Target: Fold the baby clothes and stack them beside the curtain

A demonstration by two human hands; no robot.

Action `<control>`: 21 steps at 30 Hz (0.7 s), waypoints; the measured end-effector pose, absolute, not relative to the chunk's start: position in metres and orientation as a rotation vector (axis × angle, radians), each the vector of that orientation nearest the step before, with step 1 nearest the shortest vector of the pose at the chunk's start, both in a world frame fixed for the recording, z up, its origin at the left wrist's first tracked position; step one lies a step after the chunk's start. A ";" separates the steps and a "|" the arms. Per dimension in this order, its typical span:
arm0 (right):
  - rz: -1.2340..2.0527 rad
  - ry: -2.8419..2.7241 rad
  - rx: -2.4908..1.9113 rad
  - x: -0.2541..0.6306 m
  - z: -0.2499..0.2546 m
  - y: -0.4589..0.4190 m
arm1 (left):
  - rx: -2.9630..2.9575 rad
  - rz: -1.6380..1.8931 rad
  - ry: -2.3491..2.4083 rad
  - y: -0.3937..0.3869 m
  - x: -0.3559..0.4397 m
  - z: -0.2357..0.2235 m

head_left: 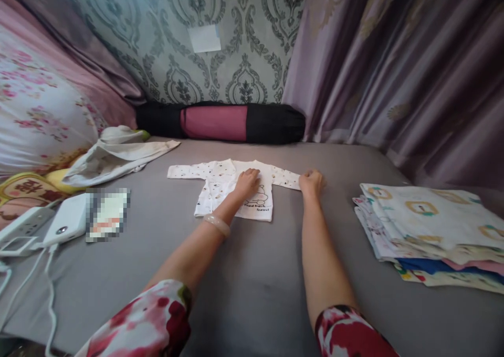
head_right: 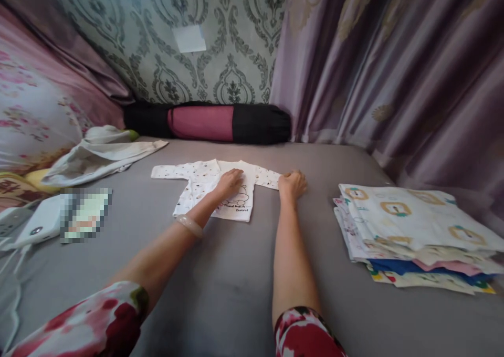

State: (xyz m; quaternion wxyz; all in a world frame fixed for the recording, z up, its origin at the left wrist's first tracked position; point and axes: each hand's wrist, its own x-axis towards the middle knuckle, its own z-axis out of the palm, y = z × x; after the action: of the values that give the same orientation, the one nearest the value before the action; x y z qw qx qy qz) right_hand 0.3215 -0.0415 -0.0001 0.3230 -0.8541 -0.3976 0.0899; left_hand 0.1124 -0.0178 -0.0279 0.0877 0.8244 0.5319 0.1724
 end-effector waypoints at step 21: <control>0.418 -0.978 -2.108 0.356 -0.018 -0.031 | 2.415 0.147 1.405 0.029 0.133 -0.024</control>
State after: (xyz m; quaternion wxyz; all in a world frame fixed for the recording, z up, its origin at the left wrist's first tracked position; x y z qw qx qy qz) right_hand 0.3562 -0.0307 -0.0181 0.3804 -0.8256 -0.3831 0.1637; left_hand 0.1333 0.0286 -0.0245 0.1712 0.8504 0.4947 0.0518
